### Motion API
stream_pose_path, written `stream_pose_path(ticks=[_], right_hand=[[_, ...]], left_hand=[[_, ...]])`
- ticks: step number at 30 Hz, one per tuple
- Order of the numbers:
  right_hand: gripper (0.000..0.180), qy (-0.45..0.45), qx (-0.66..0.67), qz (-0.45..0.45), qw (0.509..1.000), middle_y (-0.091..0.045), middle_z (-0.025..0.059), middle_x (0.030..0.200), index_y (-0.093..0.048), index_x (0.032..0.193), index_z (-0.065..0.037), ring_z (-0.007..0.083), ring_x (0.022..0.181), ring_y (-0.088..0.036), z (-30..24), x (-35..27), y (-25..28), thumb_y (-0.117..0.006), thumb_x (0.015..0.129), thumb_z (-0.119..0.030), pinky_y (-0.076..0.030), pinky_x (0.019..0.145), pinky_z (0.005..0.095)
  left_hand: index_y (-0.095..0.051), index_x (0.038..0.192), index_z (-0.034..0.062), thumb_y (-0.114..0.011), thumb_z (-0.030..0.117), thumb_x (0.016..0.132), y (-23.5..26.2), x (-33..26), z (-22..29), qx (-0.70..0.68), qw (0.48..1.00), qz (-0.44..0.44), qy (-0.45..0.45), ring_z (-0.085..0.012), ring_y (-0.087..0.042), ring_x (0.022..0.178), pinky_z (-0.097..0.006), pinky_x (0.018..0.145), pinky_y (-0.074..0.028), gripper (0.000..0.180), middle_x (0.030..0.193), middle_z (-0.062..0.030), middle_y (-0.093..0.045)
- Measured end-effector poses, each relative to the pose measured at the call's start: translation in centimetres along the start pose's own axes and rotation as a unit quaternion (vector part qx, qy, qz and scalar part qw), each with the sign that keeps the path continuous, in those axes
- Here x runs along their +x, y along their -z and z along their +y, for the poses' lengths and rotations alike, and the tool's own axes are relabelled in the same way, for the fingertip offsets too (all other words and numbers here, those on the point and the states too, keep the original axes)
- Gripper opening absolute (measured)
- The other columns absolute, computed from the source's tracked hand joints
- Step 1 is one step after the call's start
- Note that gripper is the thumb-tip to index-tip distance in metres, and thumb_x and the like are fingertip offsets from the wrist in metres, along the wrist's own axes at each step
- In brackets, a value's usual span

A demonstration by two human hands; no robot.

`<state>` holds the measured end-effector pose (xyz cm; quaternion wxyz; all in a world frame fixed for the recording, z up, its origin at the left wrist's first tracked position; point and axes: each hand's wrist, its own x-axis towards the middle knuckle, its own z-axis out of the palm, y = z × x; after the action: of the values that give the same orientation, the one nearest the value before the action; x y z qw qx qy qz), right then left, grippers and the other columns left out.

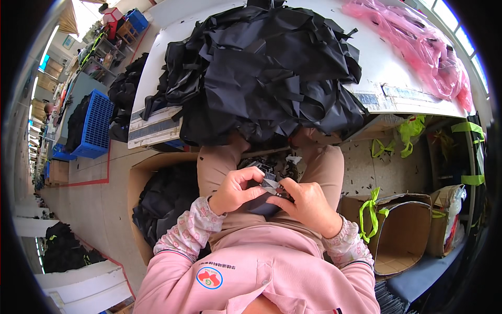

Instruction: Trimming excess material from black fabric pieces using small scissors.

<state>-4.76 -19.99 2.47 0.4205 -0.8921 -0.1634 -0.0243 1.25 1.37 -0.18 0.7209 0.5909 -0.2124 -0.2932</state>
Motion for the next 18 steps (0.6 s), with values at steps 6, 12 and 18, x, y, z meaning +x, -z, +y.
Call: stream_pose_path(ticks=[6,12,18], right_hand=[[0.035,-0.025,0.068,-0.018,0.997,-0.059,0.0134,0.06,-0.06,0.091,0.0,0.0305,0.051,-0.06,0.81,-0.29,0.02,-0.078,0.077,-0.027,-0.046,0.047,0.0351],[0.035,0.02,0.032,0.015,0.999,-0.062,0.0122,0.064,-0.059,0.091,0.0,0.0306,0.053,-0.061,0.58,-0.24,-0.28,-0.077,0.078,-0.027,-0.046,0.048,0.0351],[0.034,-0.007,0.047,0.007,0.999,-0.062,0.0134,0.064,-0.059,0.09,0.0,0.0309,0.054,-0.061,0.57,-0.35,0.19,-0.077,0.078,-0.027,-0.046,0.048,0.0357]], left_hand=[[-0.062,0.098,-0.0021,-0.063,0.002,0.088,0.25,-0.09,0.39,-0.007,1.0,0.001,0.027,-0.0078,-0.052,0.088,-0.022,0.078,-0.042,0.011,0.096,-0.0015,-0.056],[-0.063,0.099,-0.0023,-0.063,0.001,0.088,-0.12,-0.01,0.31,-0.054,0.998,0.012,0.029,-0.0089,-0.053,0.091,-0.023,0.081,-0.043,0.012,0.097,-0.002,-0.057],[-0.064,0.1,-0.003,-0.063,-0.001,0.086,-0.48,-0.08,0.67,-0.007,1.0,0.014,0.025,-0.0104,-0.054,0.093,-0.024,0.084,-0.043,0.013,0.099,-0.0032,-0.058]])
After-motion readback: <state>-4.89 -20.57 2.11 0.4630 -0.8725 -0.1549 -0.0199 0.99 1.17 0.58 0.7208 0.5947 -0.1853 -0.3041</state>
